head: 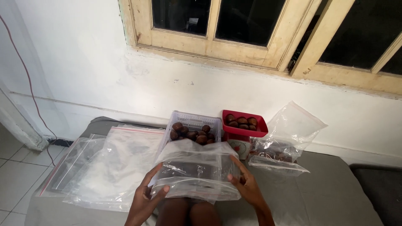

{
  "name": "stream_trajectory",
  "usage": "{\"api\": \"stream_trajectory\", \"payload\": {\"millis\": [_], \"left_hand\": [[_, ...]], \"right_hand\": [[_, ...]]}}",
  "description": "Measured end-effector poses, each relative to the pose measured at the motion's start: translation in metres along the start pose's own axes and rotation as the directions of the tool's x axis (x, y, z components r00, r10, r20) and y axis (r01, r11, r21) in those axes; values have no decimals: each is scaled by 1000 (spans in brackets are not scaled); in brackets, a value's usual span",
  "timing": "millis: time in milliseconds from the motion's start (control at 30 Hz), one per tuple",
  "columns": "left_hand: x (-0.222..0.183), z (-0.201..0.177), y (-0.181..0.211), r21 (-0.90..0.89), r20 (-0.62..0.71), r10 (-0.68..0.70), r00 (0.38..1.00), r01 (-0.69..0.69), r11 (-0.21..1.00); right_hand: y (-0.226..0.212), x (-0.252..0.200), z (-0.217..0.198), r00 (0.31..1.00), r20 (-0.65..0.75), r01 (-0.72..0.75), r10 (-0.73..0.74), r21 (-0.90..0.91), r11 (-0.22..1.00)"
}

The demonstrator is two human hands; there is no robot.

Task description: Picking snake fruits from a crate, weighing them on a manual scale, and placing them into plastic bags for packaging.

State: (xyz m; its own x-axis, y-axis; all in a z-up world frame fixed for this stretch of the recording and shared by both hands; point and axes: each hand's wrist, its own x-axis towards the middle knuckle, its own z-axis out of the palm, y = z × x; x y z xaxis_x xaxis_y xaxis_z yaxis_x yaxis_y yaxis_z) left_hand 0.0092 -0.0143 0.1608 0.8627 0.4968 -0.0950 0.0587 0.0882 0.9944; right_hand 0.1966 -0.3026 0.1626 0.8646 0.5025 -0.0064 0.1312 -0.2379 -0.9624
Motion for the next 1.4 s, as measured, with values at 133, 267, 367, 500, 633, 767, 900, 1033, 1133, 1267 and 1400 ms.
{"api": "stream_trajectory", "payload": {"millis": [133,267,367,500,633,767,900,1033,1133,1267,1400], "left_hand": [[7,7,-43,-59,64,10,998,-6,998],[8,17,-92,-59,-81,-88,993,83,995],[1,27,-102,63,-301,-71,951,94,994],[-1,31,-102,383,-385,270,883,-114,917],[8,19,-121,438,-245,302,921,-173,882],[0,33,-82,397,-406,233,884,-60,916],[11,27,-88,641,-458,555,695,-174,747],[22,29,-97,668,-434,483,761,-88,739],[30,34,-104,638,-406,486,774,-141,757],[26,40,-86,433,-438,282,854,-74,898],[24,38,-72,-6,-412,-89,907,95,995]], "right_hand": [[23,13,1,994,51,102,-98,-102,990],[72,8,-2,995,78,78,-64,-196,977],[92,2,4,997,31,71,-65,-241,968],[122,6,17,947,-182,193,-265,-340,921],[92,-6,25,955,-230,25,-185,-562,827],[91,-14,33,860,-383,25,-338,-628,777],[78,-13,42,682,-503,217,-530,-554,804],[76,-4,52,700,-581,134,-415,-464,876],[69,-2,60,742,-633,33,-220,-294,955],[70,-2,58,756,-590,140,-284,-278,950],[70,3,47,843,-526,-13,108,182,983]]}}
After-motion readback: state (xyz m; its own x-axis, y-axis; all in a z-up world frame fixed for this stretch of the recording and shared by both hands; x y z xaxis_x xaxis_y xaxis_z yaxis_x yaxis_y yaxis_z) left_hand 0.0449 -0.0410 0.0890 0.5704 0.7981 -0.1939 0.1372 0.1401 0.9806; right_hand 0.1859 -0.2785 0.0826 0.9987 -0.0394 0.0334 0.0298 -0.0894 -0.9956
